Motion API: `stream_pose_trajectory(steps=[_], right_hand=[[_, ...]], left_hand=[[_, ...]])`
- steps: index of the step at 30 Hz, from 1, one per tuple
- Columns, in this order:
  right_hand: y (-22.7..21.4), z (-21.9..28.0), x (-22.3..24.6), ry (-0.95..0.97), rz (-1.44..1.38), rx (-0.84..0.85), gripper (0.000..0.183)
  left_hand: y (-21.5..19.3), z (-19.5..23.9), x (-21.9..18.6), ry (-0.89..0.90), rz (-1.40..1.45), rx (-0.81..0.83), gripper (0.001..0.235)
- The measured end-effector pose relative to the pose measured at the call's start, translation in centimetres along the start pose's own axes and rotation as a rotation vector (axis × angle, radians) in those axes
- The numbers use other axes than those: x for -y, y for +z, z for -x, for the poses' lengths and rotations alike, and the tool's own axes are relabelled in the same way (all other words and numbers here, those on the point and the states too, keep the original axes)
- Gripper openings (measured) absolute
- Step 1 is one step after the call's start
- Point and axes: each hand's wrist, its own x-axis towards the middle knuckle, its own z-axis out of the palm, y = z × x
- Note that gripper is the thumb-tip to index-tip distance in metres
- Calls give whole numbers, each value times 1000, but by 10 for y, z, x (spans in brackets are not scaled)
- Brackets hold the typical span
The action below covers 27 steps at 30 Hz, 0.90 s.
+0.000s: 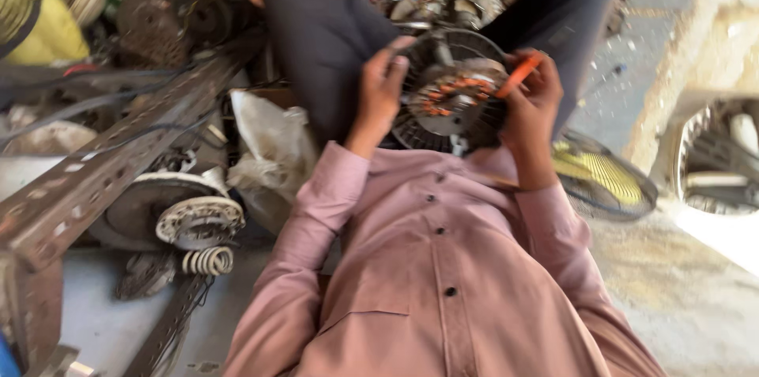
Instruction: The person manipulates the copper coils of a fan motor by hand and using shears to cut and position wires.
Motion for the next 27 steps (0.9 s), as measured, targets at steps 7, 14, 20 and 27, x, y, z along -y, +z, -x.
stream_pose_trajectory(steps=[7, 14, 20, 27], right_hand=[[1, 2, -9, -35, -39, -48, 28], [12, 2, -8, -103, -22, -51, 32], [11, -1, -8, -82, 14, -71, 38], [-11, 8, 8, -251, 239, -6, 41]], left_hand=[[4, 9, -11, -19, 0, -32, 33], [-1, 16, -26, 83, -36, -68, 30], [3, 21, -10, -62, -51, -111, 32], [11, 12, -11, -29, -117, -158, 30]])
